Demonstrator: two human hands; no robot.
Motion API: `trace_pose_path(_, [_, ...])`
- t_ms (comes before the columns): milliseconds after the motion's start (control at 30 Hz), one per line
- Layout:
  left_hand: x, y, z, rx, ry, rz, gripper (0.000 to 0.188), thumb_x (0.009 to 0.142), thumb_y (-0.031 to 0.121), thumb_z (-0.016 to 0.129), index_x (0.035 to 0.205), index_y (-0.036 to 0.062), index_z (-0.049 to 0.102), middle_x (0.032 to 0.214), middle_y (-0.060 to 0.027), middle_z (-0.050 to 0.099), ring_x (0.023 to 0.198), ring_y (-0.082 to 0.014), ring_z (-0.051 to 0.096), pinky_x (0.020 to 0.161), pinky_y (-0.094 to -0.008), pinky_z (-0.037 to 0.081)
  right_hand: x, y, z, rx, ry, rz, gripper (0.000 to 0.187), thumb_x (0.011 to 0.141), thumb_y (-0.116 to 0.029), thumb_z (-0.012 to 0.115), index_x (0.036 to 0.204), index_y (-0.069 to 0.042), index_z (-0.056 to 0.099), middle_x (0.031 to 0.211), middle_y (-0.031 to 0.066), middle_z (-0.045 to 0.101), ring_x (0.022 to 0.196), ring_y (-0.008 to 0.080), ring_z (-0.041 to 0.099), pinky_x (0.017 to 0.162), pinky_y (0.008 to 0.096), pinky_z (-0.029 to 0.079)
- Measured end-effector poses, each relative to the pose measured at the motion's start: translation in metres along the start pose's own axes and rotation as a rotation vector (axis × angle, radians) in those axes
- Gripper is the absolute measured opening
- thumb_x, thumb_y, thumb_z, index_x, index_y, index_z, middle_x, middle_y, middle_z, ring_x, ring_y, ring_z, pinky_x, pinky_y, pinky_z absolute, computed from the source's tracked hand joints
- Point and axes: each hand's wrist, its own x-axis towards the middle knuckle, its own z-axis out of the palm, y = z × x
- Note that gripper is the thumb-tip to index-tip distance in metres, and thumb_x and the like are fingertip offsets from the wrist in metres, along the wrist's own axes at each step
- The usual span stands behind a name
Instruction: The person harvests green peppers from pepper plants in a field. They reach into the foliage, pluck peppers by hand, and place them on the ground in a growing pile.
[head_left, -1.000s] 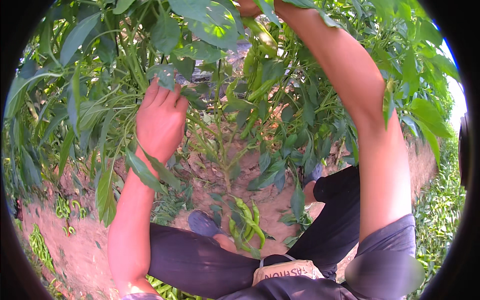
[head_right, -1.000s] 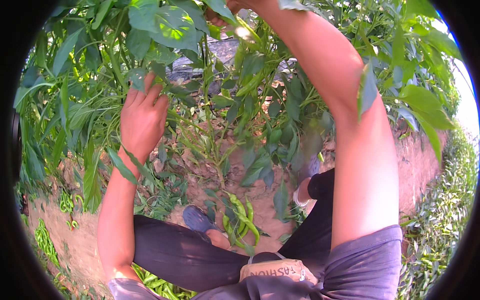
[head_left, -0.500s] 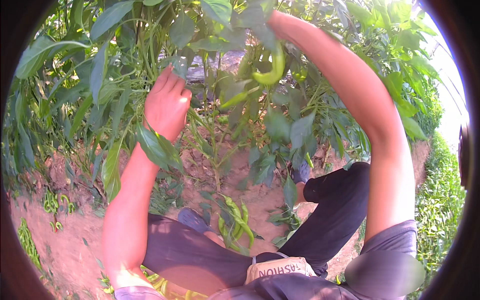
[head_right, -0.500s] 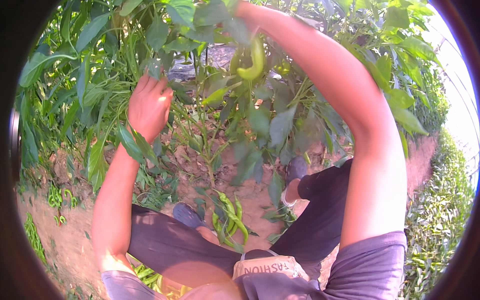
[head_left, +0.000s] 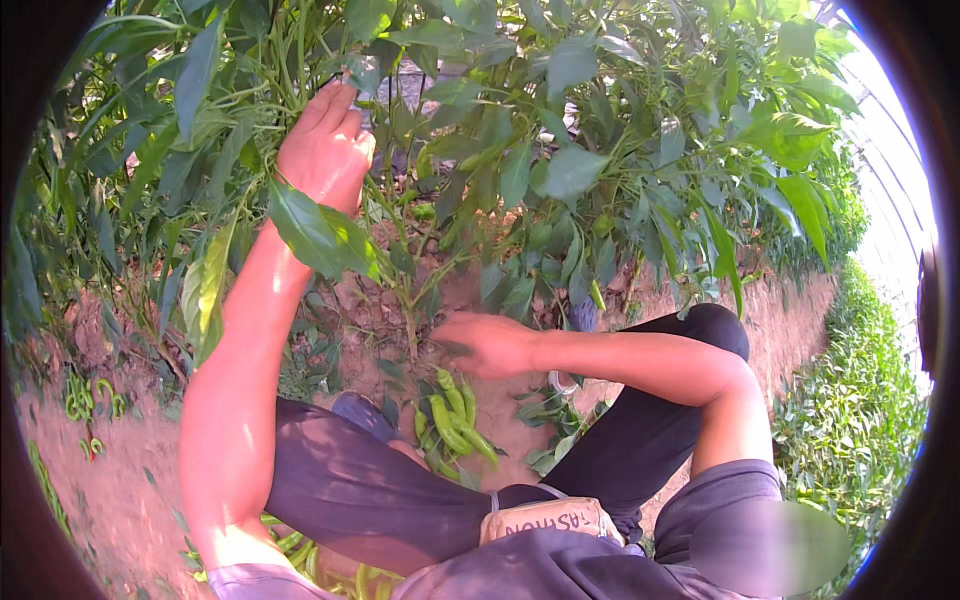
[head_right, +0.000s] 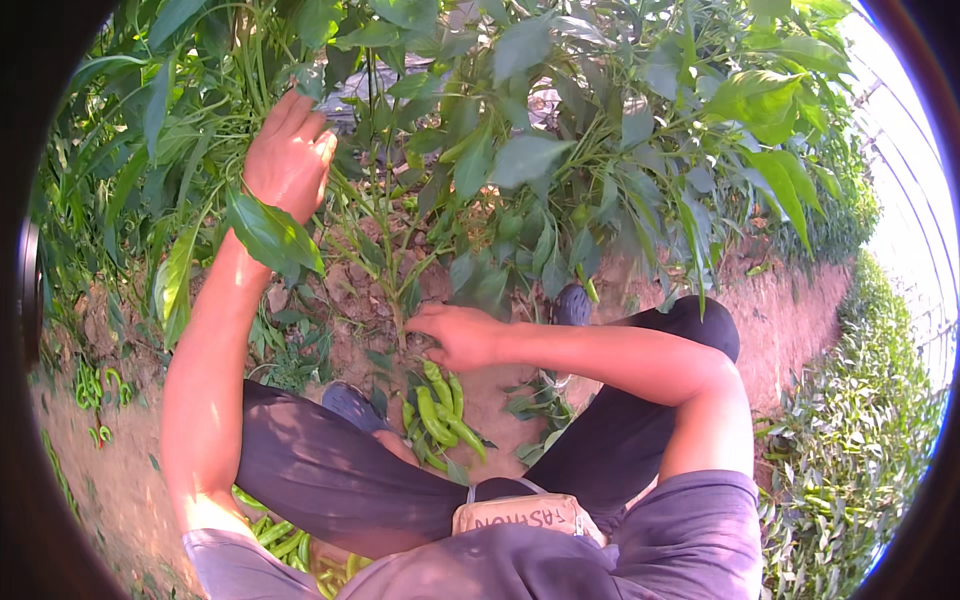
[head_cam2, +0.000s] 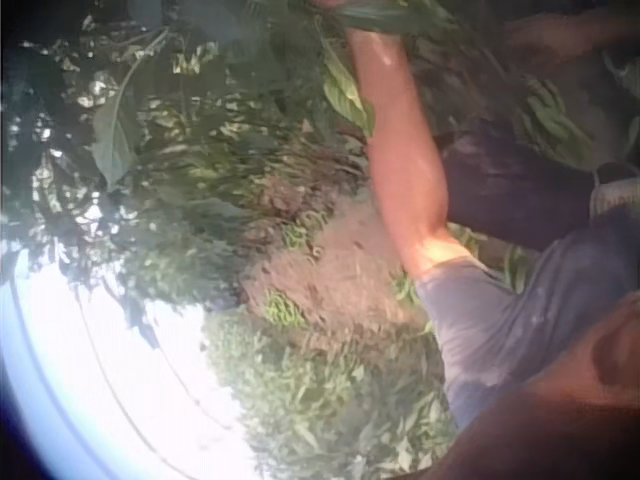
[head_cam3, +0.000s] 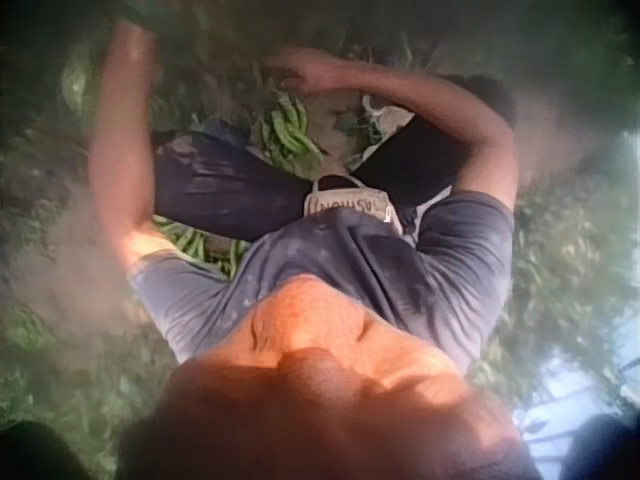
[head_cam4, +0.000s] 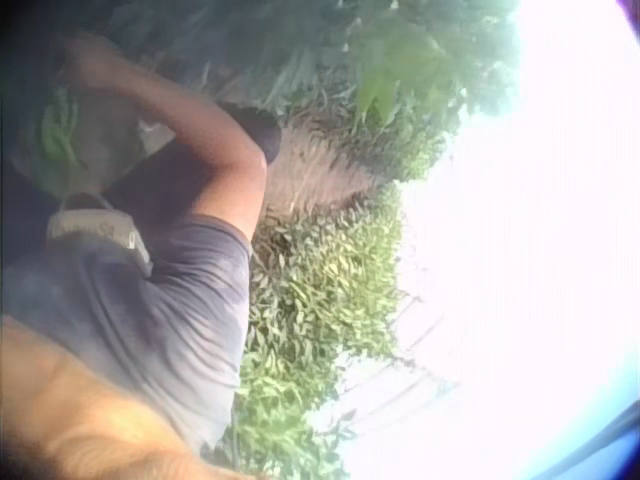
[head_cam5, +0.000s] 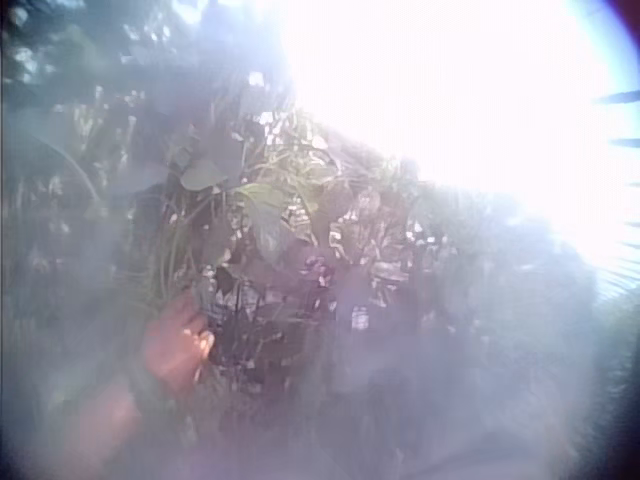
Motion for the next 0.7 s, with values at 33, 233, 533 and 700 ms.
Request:
trace_pose_path(33, [-0.002, 0.001, -0.002, 0.012, -0.029, -0.001, 0.021, 0.072, 0.009, 0.075, 0.091, 0.0023, 0.08, 0.115, -0.0188, 0.077, 0.137, -0.0348, 0.063, 0.132, -0.0468, 0.038, -0.009, 0.002, -0.003, 0.023, 0.014, 0.05, 0.049, 0.095, -0.014, 0.073, 0.14, 0.001, 0.064, 0.131, 0.0237, 0.069, 0.121, 0.0401, 0.07, 0.104, 0.0491, 0.058])
trace_pose_path(233, [-0.001, 0.005, -0.009, 0.052, -0.076, 0.015, 0.018, 0.073, 0.008, 0.074, 0.09, 0.004, 0.08, 0.114, -0.0178, 0.077, 0.137, -0.0332, 0.063, 0.131, -0.0463, 0.038, -0.028, 0.033, -0.033, 0.219, 0.373, 0.361, 0.051, 0.094, -0.005, 0.061, 0.145, 0.004, 0.058, 0.122, 0.0262, 0.073, 0.108, 0.0402, 0.075, 0.096, 0.049, 0.06])
trace_pose_path(533, [0.002, 0.016, -0.007, 0.14, -0.125, 0.015, 0.012, 0.08, 0.009, 0.075, 0.091, 0.0037, 0.077, 0.12, -0.0175, 0.075, 0.139, -0.0355, 0.06, 0.13, -0.0492, 0.037, -0.024, 0.068, -0.002, 0.204, 0.47, 0.587, 0.07, 0.095, -0.009, 0.067, 0.16, 0.001, 0.042, 0.124, 0.0273, 0.074, 0.108, 0.042, 0.075, 0.095, 0.0481, 0.059])
trace_pose_path(700, [0.001, 0.017, -0.014, 0.113, -0.153, 0.033, 0.017, 0.082, 0.008, 0.074, 0.098, 0.0027, 0.078, 0.124, -0.0172, 0.074, 0.142, -0.0361, 0.058, 0.13, -0.0489, 0.038, -0.029, 0.064, 0.035, -0.144, 0.492, 0.131, 0.062, 0.1, -0.019, 0.071, 0.157, -0.004, 0.051, 0.109, 0.0239, 0.077, 0.097, 0.0486, 0.075, 0.09, 0.0538, 0.06])
